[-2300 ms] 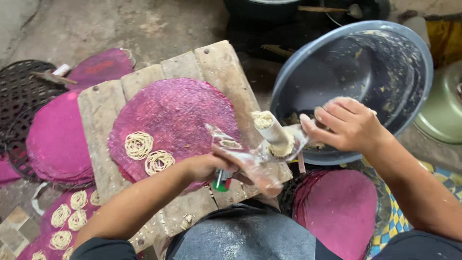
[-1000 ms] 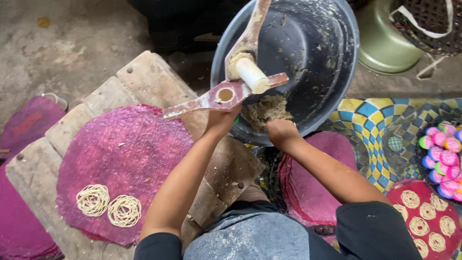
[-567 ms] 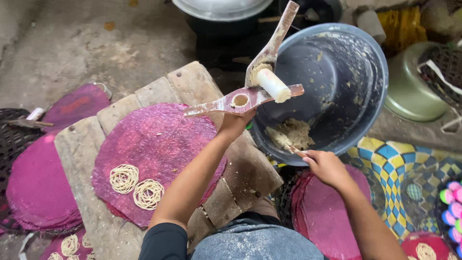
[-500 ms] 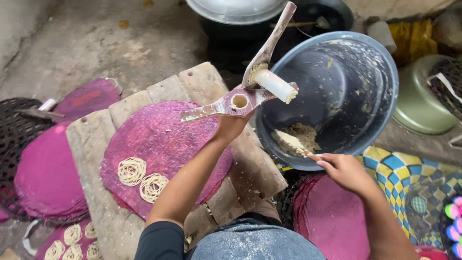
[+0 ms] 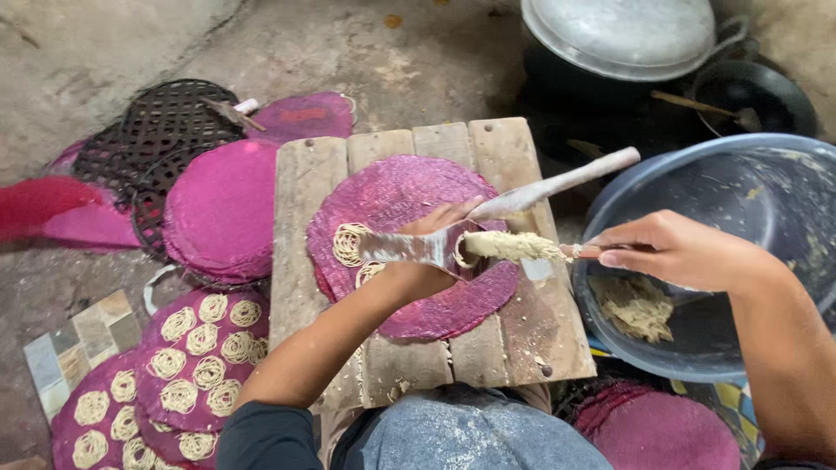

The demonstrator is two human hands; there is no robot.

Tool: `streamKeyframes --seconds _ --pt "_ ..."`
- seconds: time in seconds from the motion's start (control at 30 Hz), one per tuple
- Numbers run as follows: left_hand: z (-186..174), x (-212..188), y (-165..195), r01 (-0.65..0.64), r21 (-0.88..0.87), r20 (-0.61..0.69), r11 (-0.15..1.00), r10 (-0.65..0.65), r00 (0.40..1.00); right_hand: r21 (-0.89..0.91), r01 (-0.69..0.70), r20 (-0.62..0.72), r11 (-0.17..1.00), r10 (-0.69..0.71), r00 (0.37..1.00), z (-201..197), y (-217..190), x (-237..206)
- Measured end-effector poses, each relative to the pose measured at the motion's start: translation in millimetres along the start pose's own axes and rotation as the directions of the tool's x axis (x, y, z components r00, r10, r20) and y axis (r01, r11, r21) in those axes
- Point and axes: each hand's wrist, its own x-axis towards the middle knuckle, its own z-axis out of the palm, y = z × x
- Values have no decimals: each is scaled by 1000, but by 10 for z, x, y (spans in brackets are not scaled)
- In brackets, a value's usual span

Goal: The person uses a manual noodle press to extrude dough into spiral shapes onto a pink mat. They repeatedly load dough into the press, squeeze the handles to form noodles, and scrape excess dough from the tool.

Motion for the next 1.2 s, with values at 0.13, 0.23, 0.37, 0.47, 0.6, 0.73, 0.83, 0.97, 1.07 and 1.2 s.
streamKeyframes --seconds 0.13,0.23,0.37,0.47,0.6,0.73,0.83,0.97,1.07,1.2 --pt "-27 -181 -170 269 100 192 958 -284 939 -520 109 -64 847 -166 984 60 -861 285" --pt "146 -383 -301 223 -100 87 970 -215 973 -771 194 -14 607 -320 947 444 -1302 367" --pt "290 -772 -593 468 -394 236 791 -405 883 -906 290 49 307 -606 794 344 -1485 340" --pt "322 -920 -850 768 -358 385 531 -665 640 -783 190 -25 593 -335 942 -10 -1487 206" --pt "287 -969 -993 844 -437 424 310 -757 497 -675 165 -101 720 -311 945 -201 -1521 104" --pt "175 -946 -946 450 -414 123 791 -441 889 -668 220 -120 711 -394 911 -207 -1573 263" --pt "78 -891 -879 323 -534 109 782 -315 943 -772 207 -14 601 -342 940 -207 -1557 433" --pt "75 -769 -722 450 -317 185 835 -411 893 -913 319 183 254 -445 877 339 -1744 670" --pt "17 -790 -606 448 -402 94 798 -451 888 -929 341 201 148 -570 796 573 -1949 613" --pt "-282 -911 -638 407 -267 -69 874 -439 896 -866 300 177 401 -315 932 74 -2136 236"
